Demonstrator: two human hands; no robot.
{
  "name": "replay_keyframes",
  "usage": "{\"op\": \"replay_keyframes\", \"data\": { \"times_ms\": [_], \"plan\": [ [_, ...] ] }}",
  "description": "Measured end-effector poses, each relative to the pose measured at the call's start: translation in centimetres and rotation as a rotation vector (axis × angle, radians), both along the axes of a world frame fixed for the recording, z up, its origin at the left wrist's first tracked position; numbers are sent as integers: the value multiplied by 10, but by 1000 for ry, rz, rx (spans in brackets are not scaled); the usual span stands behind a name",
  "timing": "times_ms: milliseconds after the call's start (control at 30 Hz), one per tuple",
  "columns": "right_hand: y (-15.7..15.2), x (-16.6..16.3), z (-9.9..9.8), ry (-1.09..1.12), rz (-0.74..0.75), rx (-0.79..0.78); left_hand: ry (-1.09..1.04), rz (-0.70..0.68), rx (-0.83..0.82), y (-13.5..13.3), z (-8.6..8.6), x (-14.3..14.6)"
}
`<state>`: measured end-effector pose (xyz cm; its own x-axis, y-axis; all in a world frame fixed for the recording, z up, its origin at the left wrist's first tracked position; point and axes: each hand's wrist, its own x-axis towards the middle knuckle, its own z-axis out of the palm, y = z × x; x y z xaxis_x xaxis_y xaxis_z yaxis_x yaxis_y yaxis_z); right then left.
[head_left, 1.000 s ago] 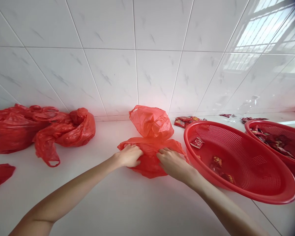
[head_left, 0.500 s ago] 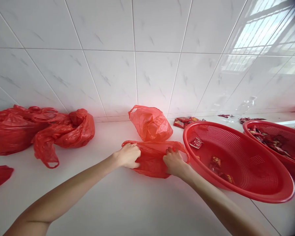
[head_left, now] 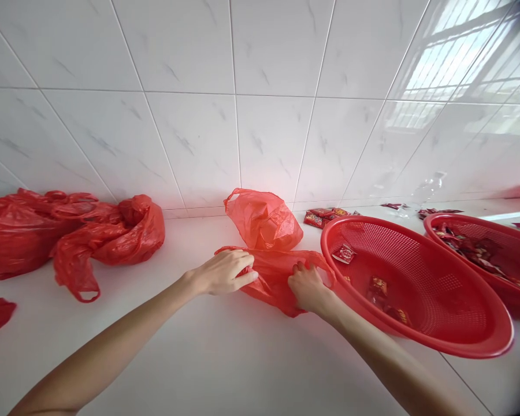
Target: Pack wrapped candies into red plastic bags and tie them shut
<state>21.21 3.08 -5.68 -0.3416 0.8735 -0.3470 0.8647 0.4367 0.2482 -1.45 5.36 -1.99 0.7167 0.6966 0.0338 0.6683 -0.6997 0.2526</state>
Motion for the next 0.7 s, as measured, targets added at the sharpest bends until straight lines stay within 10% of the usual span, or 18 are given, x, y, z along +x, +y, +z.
{"op": "replay_keyframes", "data": {
  "times_ms": [700],
  "plan": [
    [-1,0,0,130,-48,1,-561,36,58,-9,12,-38]
  ]
}}
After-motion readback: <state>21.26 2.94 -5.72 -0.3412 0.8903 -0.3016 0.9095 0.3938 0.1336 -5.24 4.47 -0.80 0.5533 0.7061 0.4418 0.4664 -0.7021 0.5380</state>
